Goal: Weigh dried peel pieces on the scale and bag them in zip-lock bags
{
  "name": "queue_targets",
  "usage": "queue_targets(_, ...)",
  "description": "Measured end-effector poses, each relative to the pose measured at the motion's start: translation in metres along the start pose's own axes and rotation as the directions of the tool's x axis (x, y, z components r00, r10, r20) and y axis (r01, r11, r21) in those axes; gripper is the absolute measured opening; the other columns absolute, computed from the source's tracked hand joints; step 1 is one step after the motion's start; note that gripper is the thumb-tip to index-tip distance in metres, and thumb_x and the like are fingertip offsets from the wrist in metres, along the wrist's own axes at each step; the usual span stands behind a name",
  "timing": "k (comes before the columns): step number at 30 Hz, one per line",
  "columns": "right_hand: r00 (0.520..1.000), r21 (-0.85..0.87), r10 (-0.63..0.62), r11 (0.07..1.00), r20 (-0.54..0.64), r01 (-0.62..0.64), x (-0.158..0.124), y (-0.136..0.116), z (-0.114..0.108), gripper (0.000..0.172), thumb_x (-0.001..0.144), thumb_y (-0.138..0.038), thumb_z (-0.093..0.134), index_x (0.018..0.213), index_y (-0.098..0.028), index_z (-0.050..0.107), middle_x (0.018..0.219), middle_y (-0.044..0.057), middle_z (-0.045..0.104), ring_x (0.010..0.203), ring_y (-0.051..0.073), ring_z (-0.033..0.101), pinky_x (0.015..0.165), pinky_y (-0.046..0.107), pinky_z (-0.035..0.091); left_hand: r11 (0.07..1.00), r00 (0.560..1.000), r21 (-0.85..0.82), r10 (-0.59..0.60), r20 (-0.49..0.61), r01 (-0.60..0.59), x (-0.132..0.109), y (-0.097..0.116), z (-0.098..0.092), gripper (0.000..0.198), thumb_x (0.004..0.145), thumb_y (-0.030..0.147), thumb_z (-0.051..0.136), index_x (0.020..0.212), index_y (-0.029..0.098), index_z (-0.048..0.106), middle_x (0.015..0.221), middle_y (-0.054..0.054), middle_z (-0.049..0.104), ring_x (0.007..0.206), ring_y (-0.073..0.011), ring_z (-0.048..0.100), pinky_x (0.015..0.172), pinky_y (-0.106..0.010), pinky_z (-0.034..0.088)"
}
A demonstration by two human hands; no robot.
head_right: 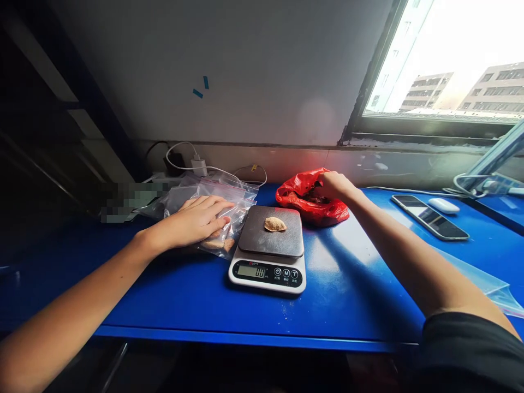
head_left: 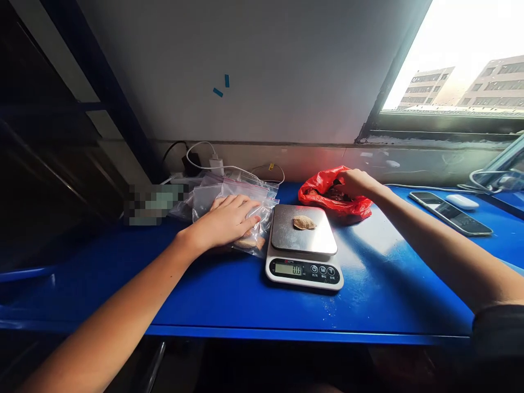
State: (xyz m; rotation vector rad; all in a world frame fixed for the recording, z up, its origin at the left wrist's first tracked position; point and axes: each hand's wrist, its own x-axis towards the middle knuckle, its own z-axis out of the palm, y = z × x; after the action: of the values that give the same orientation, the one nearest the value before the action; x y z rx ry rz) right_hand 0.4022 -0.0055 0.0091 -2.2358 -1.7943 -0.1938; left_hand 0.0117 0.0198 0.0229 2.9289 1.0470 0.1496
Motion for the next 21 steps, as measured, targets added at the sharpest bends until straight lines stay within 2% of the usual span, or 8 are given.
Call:
queue_targets(2, 0.999, 0.01, -0.044, 0.999, 0.01, 0.044, -0.008, 0.002, -0.005, 0.016, 0.078, -0.028, 0.063, 0.086, -0.017, 0.071, 0.083, 0.009, 0.072, 0.066, 0.017, 0.062, 0.061, 0.028, 0.045, 1.0, 1.0, 0.004, 0.01, -0.01, -0.01, 0.0, -0.002, 0.002, 0.045, 0.098, 0.042, 0.032, 0.137, 0.026, 0.05, 0.139, -0.006, 0.053, 0.132, -0.0263, 0.044, 0.112, -0.051, 0.028)
queue_targets(5, 0.999, 0.025, -0.048, 0.999, -0.004, 0.048, -0.023, 0.005, -0.015, 0.03, 0.081, -0.036, 0.062, 0.103, -0.018, 0.069, 0.088, 0.009, 0.072, 0.069, 0.019, 0.064, 0.06, 0.029, 0.047, 1.0, 1.0, 0.011, 0.011, -0.027, -0.011, 0.001, -0.003, 0.004, 0.043, 0.098, 0.042, 0.035, 0.136, 0.027, 0.051, 0.139, -0.005, 0.054, 0.131, -0.0265, 0.045, 0.112, -0.05, 0.029)
queue_targets(8, 0.992, 0.219, -0.067, 0.972, -0.106, 0.089, -0.045, -0.002, -0.025, 0.033, 0.084, -0.04, 0.059, 0.109, -0.02, 0.066, 0.094, 0.008, 0.073, 0.079, 0.021, 0.068, 0.069, 0.032, 0.052, 1.0, 0.999, 0.005, 0.012, -0.035, -0.011, 0.0, -0.003, 0.004, 0.044, 0.098, 0.043, 0.035, 0.136, 0.028, 0.051, 0.139, -0.005, 0.054, 0.131, -0.0262, 0.045, 0.111, -0.048, 0.03)
queue_targets(11, 0.966, 0.404, -0.175, 0.883, -0.189, 0.238, -0.074, -0.025, -0.033, 0.032, 0.085, -0.042, 0.06, 0.111, -0.024, 0.066, 0.101, 0.006, 0.073, 0.084, 0.021, 0.069, 0.075, 0.035, 0.054, 1.0, 0.999, 0.006, 0.017, -0.032, -0.017, 0.0, -0.002, 0.003, 0.044, 0.099, 0.043, 0.035, 0.136, 0.028, 0.051, 0.139, -0.004, 0.055, 0.131, -0.0262, 0.045, 0.111, -0.048, 0.03)
queue_targets(15, 0.916, 0.235, -0.377, 0.886, -0.137, 0.399, -0.101, -0.066, -0.03, 0.034, 0.088, -0.041, 0.058, 0.116, -0.026, 0.068, 0.107, 0.008, 0.072, 0.086, 0.022, 0.067, 0.074, 0.034, 0.051, 0.999, 1.0, 0.041, 0.014, -0.019, -0.013, 0.0, -0.001, 0.002, 0.046, 0.098, 0.042, 0.034, 0.136, 0.024, 0.052, 0.139, -0.007, 0.054, 0.128, -0.0283, 0.047, 0.11, -0.049, 0.031)
queue_targets(18, 0.918, 0.186, -0.389, 0.899, -0.077, 0.396, -0.103, -0.089, -0.019, 0.03, 0.091, -0.037, 0.053, 0.11, -0.023, 0.071, 0.098, 0.008, 0.072, 0.079, 0.02, 0.065, 0.068, 0.032, 0.047, 0.999, 1.0, 0.048, 0.019, -0.02, -0.018, 0.0, -0.001, 0.001, 0.048, 0.098, 0.044, 0.033, 0.137, 0.023, 0.051, 0.139, -0.008, 0.054, 0.128, -0.029, 0.047, 0.11, -0.049, 0.032)
queue_targets(21, 0.923, 0.299, -0.383, 0.876, -0.048, 0.379, -0.099, -0.097, -0.015, 0.036, 0.096, -0.041, 0.044, 0.098, -0.02, 0.073, 0.089, 0.007, 0.072, 0.076, 0.018, 0.063, 0.066, 0.03, 0.045, 0.999, 1.0, 0.047, 0.015, -0.01, -0.014, 0.001, -0.002, 0.001, 0.048, 0.098, 0.044, 0.032, 0.137, 0.025, 0.05, 0.139, -0.007, 0.054, 0.13, -0.0283, 0.046, 0.111, -0.05, 0.031)
